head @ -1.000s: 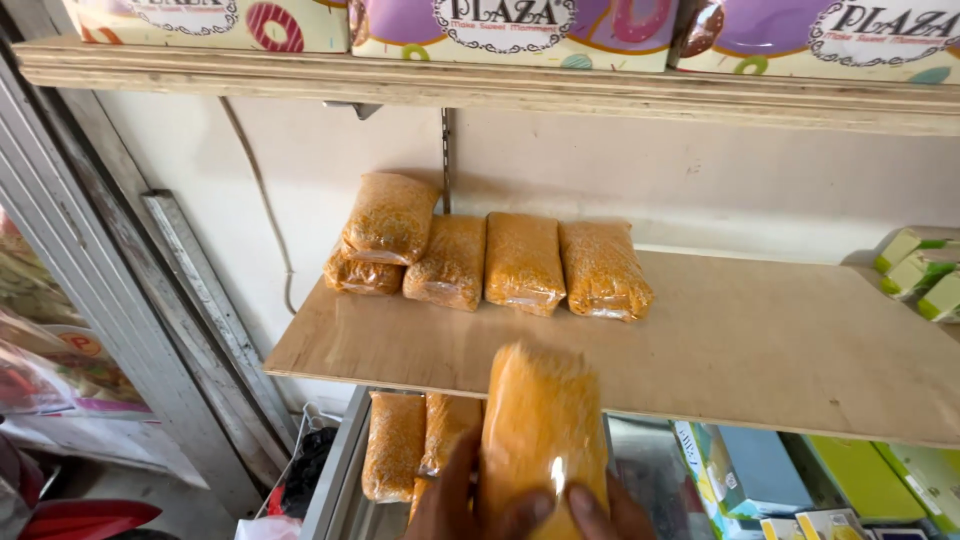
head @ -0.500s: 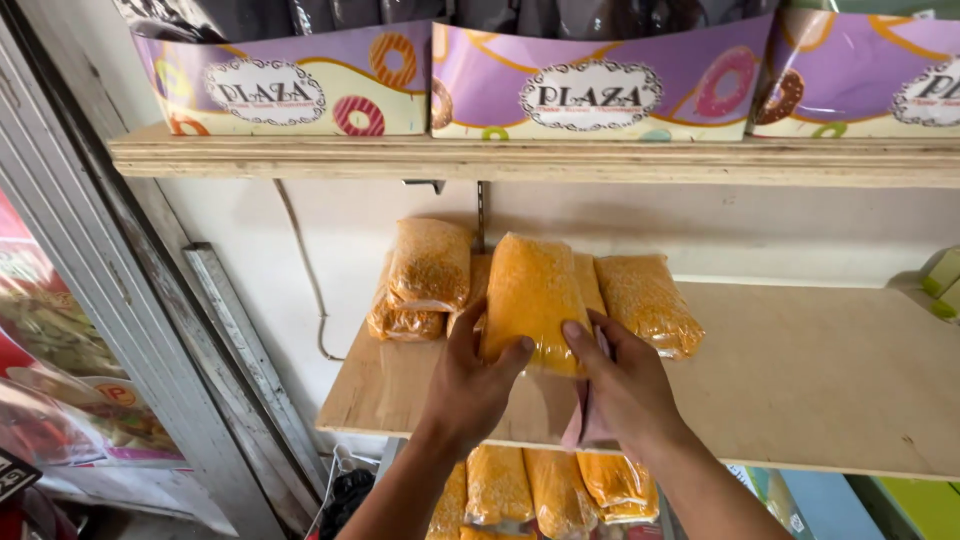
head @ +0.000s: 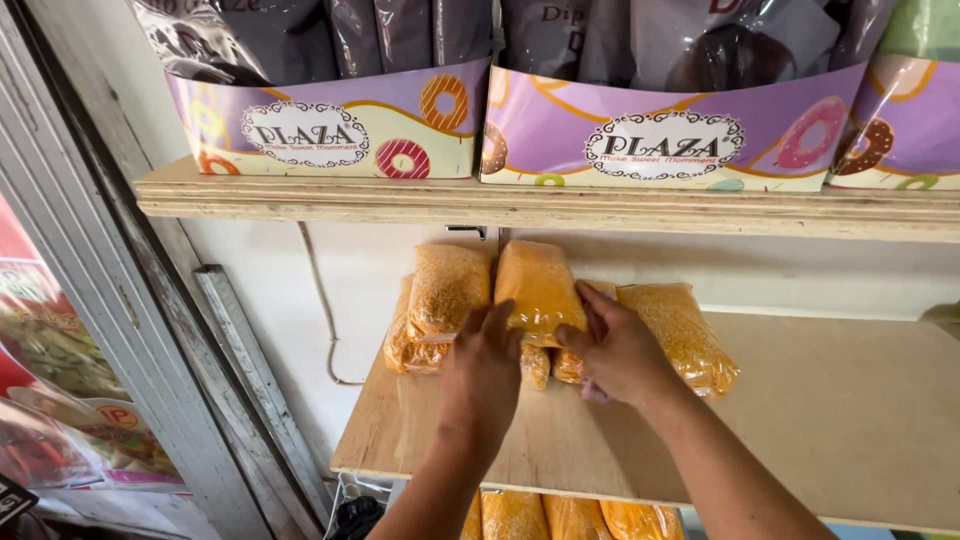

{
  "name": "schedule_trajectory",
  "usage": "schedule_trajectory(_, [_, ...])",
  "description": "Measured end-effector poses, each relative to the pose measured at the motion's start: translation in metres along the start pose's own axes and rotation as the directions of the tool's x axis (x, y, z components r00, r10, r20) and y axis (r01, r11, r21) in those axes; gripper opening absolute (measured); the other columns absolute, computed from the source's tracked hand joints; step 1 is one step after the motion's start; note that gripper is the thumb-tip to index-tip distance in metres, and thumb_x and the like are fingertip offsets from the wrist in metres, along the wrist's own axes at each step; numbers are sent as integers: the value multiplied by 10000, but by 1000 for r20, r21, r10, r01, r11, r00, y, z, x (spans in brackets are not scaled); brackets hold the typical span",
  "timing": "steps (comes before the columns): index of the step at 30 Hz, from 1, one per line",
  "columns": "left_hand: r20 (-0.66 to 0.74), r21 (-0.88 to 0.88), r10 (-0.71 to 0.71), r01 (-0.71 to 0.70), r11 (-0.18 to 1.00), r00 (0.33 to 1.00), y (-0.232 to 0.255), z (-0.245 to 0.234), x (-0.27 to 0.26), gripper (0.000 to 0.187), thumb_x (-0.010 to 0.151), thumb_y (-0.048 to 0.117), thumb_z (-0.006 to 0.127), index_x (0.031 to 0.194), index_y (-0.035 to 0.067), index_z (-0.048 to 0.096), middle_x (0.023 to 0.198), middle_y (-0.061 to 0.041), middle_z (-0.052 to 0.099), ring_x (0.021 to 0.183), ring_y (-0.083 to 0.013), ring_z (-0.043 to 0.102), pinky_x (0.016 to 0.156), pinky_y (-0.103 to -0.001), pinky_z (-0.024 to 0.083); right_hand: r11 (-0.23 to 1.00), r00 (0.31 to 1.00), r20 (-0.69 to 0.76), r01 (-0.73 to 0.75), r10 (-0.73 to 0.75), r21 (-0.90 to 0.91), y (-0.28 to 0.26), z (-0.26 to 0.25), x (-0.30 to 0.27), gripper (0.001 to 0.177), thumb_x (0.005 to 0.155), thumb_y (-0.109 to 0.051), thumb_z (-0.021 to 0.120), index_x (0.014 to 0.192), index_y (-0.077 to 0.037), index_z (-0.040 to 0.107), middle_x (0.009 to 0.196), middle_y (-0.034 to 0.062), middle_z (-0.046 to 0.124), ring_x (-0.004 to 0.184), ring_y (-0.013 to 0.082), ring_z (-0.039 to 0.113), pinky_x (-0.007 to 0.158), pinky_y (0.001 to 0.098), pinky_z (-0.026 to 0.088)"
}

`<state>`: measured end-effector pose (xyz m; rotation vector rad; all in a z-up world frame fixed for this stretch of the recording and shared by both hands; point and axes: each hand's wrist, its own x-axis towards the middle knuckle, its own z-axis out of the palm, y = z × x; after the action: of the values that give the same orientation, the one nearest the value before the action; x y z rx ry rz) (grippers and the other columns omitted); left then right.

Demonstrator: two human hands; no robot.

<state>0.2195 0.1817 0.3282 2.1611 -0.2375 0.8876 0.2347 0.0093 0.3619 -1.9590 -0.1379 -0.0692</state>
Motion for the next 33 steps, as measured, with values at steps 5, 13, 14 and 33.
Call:
schedule_trajectory(5, [-46, 9, 26, -26, 1000, 999, -6, 6, 2, 307, 945, 127, 635, 1246, 83, 679, 1127, -187, 700, 966, -396, 693, 810, -466, 578, 837, 920, -109, 288, -378, -466, 39, 1, 21, 676, 917, -330, 725, 1487, -61, 479, 1150, 199, 669, 943, 292, 709, 855, 404, 567])
schedule_trajectory(13, [-67, 10, 39, -39, 999, 997, 2, 9, -7, 335, 922, 109, 639, 1253, 76, 673, 1103, -188, 671, 979, -394, 668, 837, -469, 563, 688, 881, -92, 293, -464, -664, 20, -9, 5, 634, 900, -402, 687, 1445, -114, 537, 1236, 223, 631, 1158, 412, 617, 940, 471, 505])
schedule_trajectory(14, [-69, 11, 40, -40, 999, 997, 3, 9, -9, 335, 922, 109, 639, 1253, 76, 673, 1103, -188, 671, 979, -394, 668, 837, -469, 563, 687, 880, -92, 295, -466, -664, 9, -9, -4, 634, 900, -402, 687, 1445, -114, 537, 1236, 223, 631, 1158, 412, 617, 940, 471, 505])
schedule_trajectory(33, [49, -205, -11, 21, 978, 999, 4, 83, -198, 354, 916, 276, 799, 677, 75, 632, 594, -103, 624, 494, -247, 646, 494, -390, 517, 890, 905, -291, 385, -311, 246, 140, 19, -156, 399, 1059, -125, 499, 1424, -36, 630, 1268, 152, 757, 1071, 193, 722, 915, 302, 550])
